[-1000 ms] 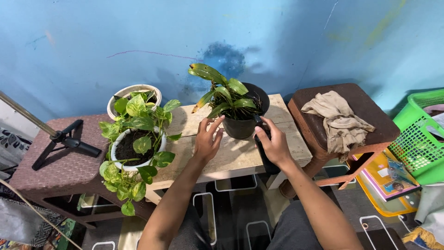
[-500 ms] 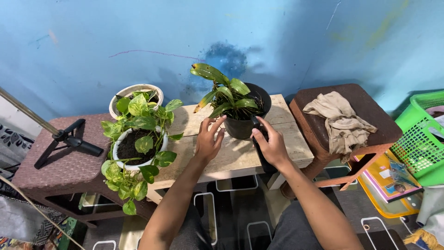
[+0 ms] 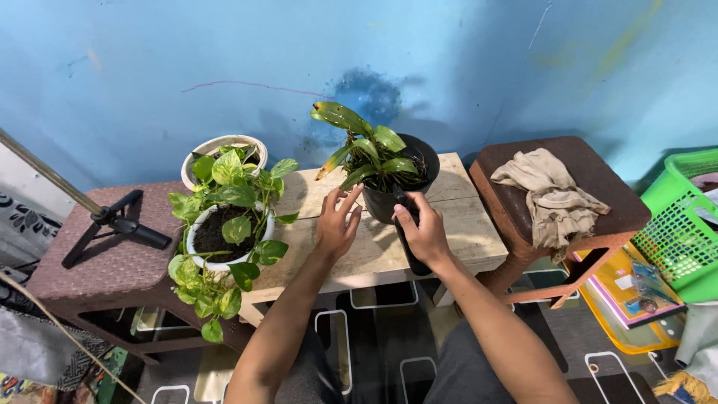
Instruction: The person sprays water onto a potted plant using a black spray bottle, then wipes the pot and leaves with a cloth. The person rotates the pot to reach different sides and continues wiping until the end of the clip.
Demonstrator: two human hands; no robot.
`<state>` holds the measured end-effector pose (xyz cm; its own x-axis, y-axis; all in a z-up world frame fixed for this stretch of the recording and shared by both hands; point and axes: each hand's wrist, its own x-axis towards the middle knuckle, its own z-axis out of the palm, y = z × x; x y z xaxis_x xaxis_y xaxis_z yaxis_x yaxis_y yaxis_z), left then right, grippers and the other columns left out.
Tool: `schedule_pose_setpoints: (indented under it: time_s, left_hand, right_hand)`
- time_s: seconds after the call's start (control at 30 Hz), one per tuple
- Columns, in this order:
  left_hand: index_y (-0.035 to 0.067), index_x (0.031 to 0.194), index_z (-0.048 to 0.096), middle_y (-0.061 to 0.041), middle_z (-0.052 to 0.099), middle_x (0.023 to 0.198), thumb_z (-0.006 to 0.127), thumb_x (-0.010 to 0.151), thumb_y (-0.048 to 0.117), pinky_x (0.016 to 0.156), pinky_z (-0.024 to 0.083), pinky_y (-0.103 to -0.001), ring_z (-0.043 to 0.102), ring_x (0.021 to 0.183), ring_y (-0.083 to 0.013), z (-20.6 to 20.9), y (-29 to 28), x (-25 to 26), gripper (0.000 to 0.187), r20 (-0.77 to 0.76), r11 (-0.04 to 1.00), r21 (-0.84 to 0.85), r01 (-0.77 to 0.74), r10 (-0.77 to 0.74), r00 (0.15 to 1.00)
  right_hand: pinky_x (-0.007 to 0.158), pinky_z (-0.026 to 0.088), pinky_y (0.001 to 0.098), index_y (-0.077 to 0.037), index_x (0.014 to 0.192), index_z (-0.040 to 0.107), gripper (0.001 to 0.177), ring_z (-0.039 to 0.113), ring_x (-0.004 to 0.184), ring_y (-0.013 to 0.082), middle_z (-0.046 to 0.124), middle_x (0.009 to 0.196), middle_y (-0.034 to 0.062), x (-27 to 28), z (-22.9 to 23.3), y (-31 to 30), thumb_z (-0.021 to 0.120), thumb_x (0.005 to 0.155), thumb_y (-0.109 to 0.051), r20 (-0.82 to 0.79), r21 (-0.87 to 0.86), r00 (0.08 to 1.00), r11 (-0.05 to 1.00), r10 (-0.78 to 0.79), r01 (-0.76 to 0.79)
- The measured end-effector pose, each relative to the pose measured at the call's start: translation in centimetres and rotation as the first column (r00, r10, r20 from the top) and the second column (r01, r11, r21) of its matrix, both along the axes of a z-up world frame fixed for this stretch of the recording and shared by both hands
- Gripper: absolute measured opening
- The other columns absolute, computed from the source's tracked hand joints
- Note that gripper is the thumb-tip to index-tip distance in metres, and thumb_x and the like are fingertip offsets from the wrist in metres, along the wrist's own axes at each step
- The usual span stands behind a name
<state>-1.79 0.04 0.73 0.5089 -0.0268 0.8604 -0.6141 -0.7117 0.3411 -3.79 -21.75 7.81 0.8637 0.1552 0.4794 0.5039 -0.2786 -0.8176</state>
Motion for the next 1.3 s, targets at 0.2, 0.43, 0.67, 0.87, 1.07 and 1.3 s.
schedule_pose_setpoints:
  time_s: [0.2,0.43,0.67,0.87,1.07,1.3]
  left_hand:
    - [0.021,0.147,0.059,-0.011,0.055,0.123,0.066,0.098,0.013,0.097,0.053,-0.044,0.062,0.109,-0.0323,0.2,0.5,-0.6,0.05,-0.03,1.0,-0.002,0.007,-0.007,1.0]
    - [0.021,0.145,0.06,-0.012,0.057,0.126,0.067,0.097,0.013,0.097,0.052,-0.045,0.062,0.109,-0.0326,0.6,0.5,-1.2,0.049,-0.058,1.0,0.009,0.003,-0.002,0.998]
    - [0.02,0.137,0.065,-0.008,0.06,0.122,0.07,0.095,0.015,0.092,0.055,-0.042,0.065,0.106,-0.031,0.1,0.2,-0.6,0.042,-0.043,1.0,-0.004,-0.013,0.013,0.999]
    - [0.016,0.091,0.069,-0.002,0.064,0.101,0.074,0.095,0.02,0.085,0.056,-0.041,0.067,0.093,-0.0287,0.4,0.0,-0.6,0.007,-0.02,0.998,-0.007,0.07,-0.07,0.997]
    - [0.011,0.123,0.063,-0.015,0.066,0.107,0.068,0.097,0.03,0.088,0.054,-0.05,0.067,0.1,-0.0399,3.6,-1.8,-3.8,0.033,-0.259,0.947,0.055,0.315,-0.291,0.921]
    - [0.008,0.143,0.055,-0.017,0.064,0.117,0.077,0.091,0.031,0.094,0.055,-0.048,0.067,0.108,-0.039,6.3,-3.2,-6.1,0.061,-0.316,0.919,-0.016,0.395,-0.379,0.869]
  right_hand:
    - [0.06,0.058,0.0405,-0.005,0.131,0.062,0.04,0.074,0.065,0.0259,0.076,0.078,0.0127,-1.0,0.6,0.0,0.059,0.1,-0.03,0.016,0.035,1.0,0.999,0.014,-0.014]
    - [0.059,0.058,0.0387,-0.004,0.126,0.063,0.037,0.073,0.062,0.025,0.075,0.077,0.0123,-1.0,0.4,-0.5,0.061,0.1,-0.03,0.019,0.038,1.0,0.999,-0.003,0.002]
    - [0.057,0.058,0.0372,-0.008,0.116,0.067,0.03,0.074,0.06,0.0234,0.075,0.074,0.0092,-0.2,-1.1,-1.0,0.061,0.099,-0.032,0.001,-0.005,1.0,1.0,-0.006,0.006]
    - [0.07,0.058,0.039,-0.004,0.126,0.055,0.03,0.073,0.076,0.0252,0.074,0.087,0.0149,-0.9,0.3,-0.3,0.055,0.102,-0.023,0.019,0.231,0.999,0.972,0.03,-0.034]
    - [0.077,0.055,0.0287,-0.008,0.131,0.052,0.03,0.066,0.088,0.0136,0.075,0.108,0.0087,-0.9,1.4,-1.4,0.052,0.107,-0.027,0.022,0.308,1.0,0.951,-0.003,-0.004]
    - [0.078,0.053,0.0235,-0.011,0.125,0.062,0.026,0.059,0.093,0.0093,0.073,0.107,0.0058,-0.3,-0.5,-1.3,0.064,0.102,-0.024,-0.012,0.368,1.0,0.93,-0.014,0.018]
